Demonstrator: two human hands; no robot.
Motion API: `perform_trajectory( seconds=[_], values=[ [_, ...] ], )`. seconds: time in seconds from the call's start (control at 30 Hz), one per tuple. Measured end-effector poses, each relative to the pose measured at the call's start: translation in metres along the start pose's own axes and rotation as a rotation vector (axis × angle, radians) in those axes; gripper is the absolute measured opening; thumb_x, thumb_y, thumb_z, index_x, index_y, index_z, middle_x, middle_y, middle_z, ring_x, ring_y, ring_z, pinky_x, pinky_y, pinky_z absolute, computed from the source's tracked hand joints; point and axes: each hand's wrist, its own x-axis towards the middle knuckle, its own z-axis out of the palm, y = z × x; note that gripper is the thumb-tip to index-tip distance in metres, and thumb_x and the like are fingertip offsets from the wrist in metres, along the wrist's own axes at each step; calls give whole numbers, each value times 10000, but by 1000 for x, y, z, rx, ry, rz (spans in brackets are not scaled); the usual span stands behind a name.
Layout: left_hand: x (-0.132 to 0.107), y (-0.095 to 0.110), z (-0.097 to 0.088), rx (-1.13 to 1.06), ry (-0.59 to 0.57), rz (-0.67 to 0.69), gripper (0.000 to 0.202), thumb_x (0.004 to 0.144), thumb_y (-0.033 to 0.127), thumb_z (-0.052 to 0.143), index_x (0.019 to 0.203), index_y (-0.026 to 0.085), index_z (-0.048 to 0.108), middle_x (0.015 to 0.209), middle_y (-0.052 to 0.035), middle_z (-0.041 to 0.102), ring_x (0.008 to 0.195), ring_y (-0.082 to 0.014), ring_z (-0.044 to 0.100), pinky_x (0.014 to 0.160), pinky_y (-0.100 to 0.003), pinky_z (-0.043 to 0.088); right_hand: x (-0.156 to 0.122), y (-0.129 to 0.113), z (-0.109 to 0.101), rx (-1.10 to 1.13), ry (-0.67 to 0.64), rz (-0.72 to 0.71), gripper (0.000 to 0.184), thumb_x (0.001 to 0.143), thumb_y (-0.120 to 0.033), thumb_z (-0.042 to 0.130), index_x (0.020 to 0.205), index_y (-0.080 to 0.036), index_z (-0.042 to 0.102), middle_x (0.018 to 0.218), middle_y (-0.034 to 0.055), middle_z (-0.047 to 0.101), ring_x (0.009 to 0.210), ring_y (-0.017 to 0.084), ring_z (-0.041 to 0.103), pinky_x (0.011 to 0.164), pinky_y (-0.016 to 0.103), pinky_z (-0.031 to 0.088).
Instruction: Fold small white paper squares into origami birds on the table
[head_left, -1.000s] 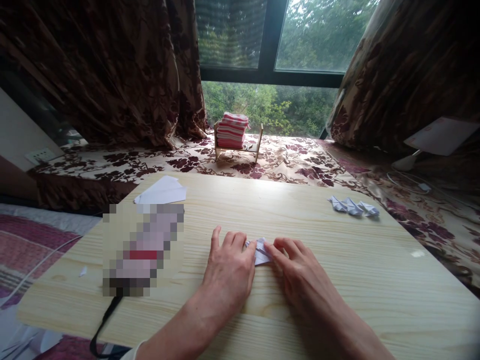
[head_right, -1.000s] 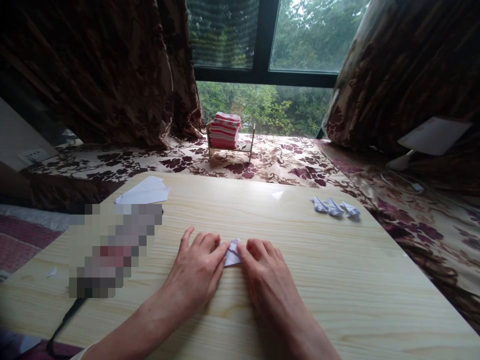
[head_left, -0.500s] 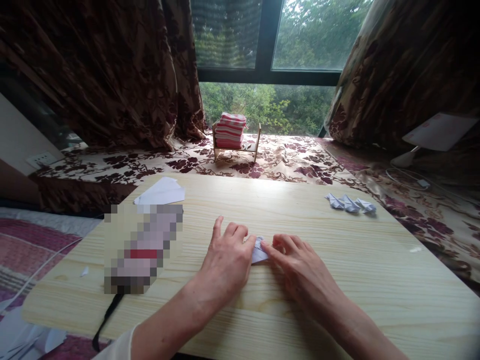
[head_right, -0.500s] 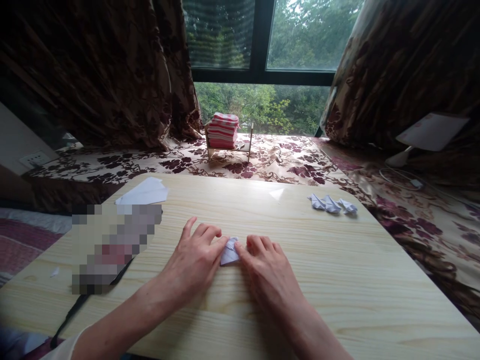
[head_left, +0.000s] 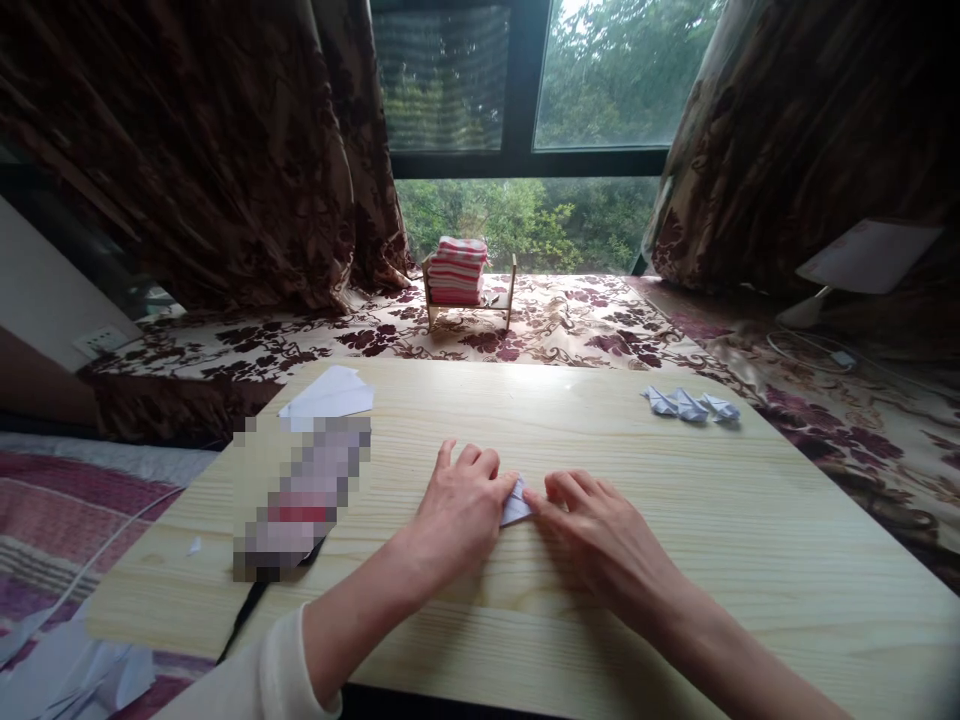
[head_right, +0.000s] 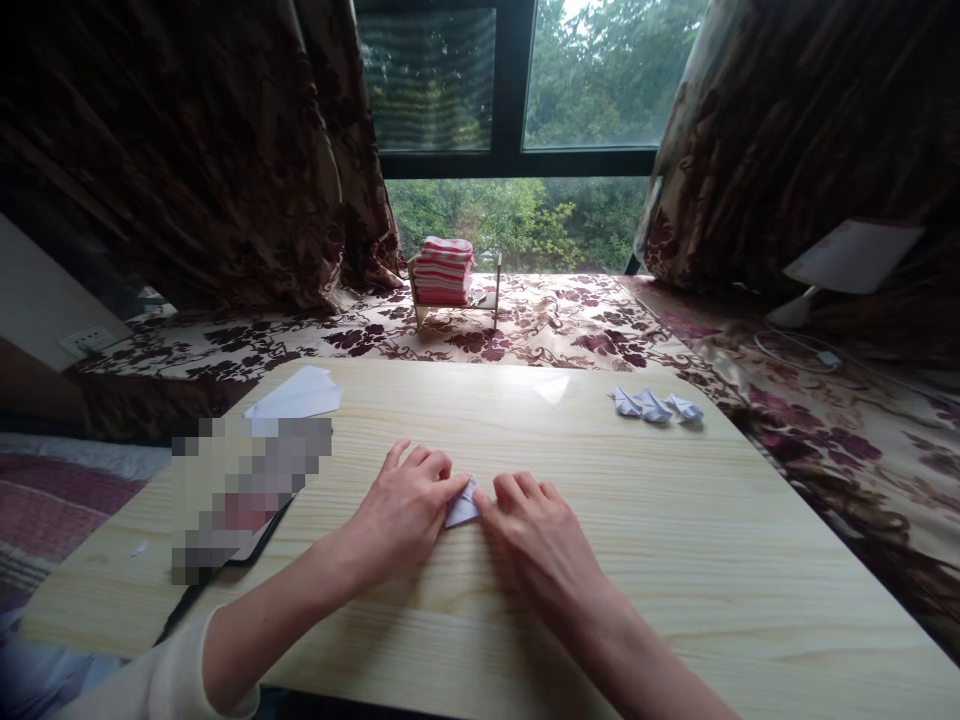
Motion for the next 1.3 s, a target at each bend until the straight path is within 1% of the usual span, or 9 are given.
perform_trajectory(
  seconds=[0.1, 0.2, 0.33, 0.7, 0.83, 0.93, 1.07, 1.17, 1.3],
  values=[
    [4, -3, -3, -130, 20, -95, 264, 886, 223, 431, 1005, 240, 666, 975, -55, 645, 972, -231, 534, 917, -425, 364, 1, 7, -2, 212, 25, 115, 392, 823, -18, 427, 1005, -260, 676, 952, 54, 607, 853, 187, 559, 691, 281, 445],
    [7, -2, -2, -196, 71, -204, 246, 885, 307, 454, 939, 190, 664, 963, -72, 650, 969, -234, 537, 884, -400, 374, 9, 10, -3, 343, 37, 263, 306, 872, -128, 426, 1059, -210, 653, 963, 64, 616, 884, 186, 574, 740, 286, 435],
    [6, 4, 0, -194, 66, -234, 227, 819, 379, 559, 828, 172, 649, 935, -81, 622, 961, -254, 519, 861, -403, 374, 24, 7, -6, 368, -93, 377, 243, 879, -280, 460, 814, -195, 679, 855, 56, 630, 801, 188, 581, 687, 289, 400],
    [12, -3, 1, -434, 41, -175, 61, 781, 211, 571, 742, 173, 599, 818, -41, 617, 870, -213, 529, 779, -339, 395, 40, 18, -8, 513, -175, 338, 118, 714, -251, 597, 794, -203, 669, 732, 4, 634, 628, 139, 545, 527, 233, 347],
    [24, -8, -5, -705, 68, -205, 83, 787, 243, 567, 757, 175, 605, 813, -37, 630, 831, -195, 560, 758, -319, 412, 36, 28, -1, 889, -32, 315, 163, 774, -289, 555, 794, -170, 664, 722, 18, 633, 633, 137, 550, 555, 236, 406],
    [31, -12, -7, -1093, 146, -290, 189, 761, 270, 607, 917, 165, 590, 899, -48, 642, 856, -183, 584, 769, -305, 439, 34, 30, 2, 1052, 138, 323, 189, 817, -318, 539, 835, -166, 649, 763, 32, 664, 667, 149, 579, 597, 253, 448],
    [32, -12, -7, -1491, 111, -386, 340, 772, 331, 608, 1049, 135, 590, 895, -71, 662, 792, -170, 595, 676, -278, 470, 33, 26, 5, 915, 387, 250, 95, 824, -228, 560, 881, -197, 629, 764, 8, 659, 648, 129, 575, 621, 246, 471],
    [29, -8, -8, -1517, 34, -319, 288, 802, 342, 575, 915, 102, 689, 800, -83, 676, 729, -158, 582, 618, -249, 464, 31, 22, 6, 784, 504, 154, 147, 819, -163, 571, 956, -215, 591, 755, -10, 644, 614, 113, 555, 598, 232, 478],
    [27, -3, -8, -1498, 71, -337, 276, 803, 319, 578, 883, 102, 728, 742, -78, 682, 710, -162, 585, 606, -251, 491, 30, 20, 5, 701, 589, 99, 234, 835, -140, 568, 1048, -228, 536, 825, 4, 645, 657, 117, 572, 602, 236, 488]
  ],
)
